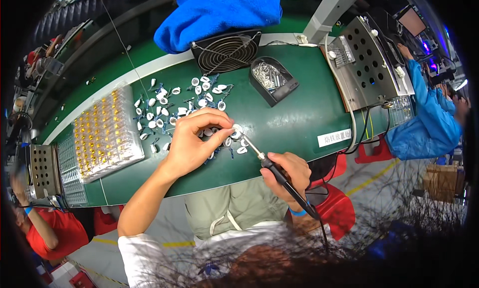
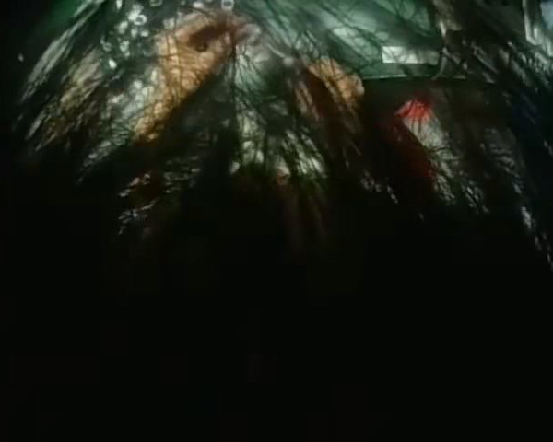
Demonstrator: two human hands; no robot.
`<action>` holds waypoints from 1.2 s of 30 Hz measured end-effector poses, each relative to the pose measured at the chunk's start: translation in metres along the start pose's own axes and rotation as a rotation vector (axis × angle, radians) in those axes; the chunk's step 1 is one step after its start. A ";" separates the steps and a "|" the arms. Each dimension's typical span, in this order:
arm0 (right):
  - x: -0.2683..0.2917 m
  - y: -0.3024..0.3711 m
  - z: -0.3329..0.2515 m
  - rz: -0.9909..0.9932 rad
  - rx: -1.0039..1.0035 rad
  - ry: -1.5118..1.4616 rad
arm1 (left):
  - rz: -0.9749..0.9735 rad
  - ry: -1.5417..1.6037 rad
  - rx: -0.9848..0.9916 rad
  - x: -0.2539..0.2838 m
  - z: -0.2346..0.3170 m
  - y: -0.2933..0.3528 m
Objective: Soldering small electronic components onto a base or board at an assembly station.
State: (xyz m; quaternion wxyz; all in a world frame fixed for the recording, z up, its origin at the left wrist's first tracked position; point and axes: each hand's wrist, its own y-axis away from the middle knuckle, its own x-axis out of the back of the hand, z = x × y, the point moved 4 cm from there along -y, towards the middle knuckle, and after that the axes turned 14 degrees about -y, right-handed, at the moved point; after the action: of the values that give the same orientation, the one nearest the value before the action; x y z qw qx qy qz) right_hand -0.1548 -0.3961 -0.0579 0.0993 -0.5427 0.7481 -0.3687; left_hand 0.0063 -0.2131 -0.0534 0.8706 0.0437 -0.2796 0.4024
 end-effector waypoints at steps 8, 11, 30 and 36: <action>-0.004 -0.002 0.002 -0.044 0.061 0.008 | 0.018 0.070 0.005 -0.002 0.003 -0.002; -0.005 -0.002 0.002 -0.070 0.066 0.010 | 0.053 0.079 0.003 -0.001 0.003 -0.001; -0.004 0.000 0.002 -0.101 0.076 0.037 | 0.057 0.061 -0.003 -0.001 0.003 -0.002; -0.001 0.002 0.004 -0.051 0.069 0.000 | 0.046 0.061 -0.001 -0.001 0.002 -0.002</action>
State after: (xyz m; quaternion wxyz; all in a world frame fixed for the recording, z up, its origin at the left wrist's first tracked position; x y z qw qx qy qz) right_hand -0.1539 -0.3971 -0.0621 0.1085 -0.5580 0.7207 -0.3967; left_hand 0.0062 -0.2160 -0.0518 0.8692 0.0243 -0.2541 0.4234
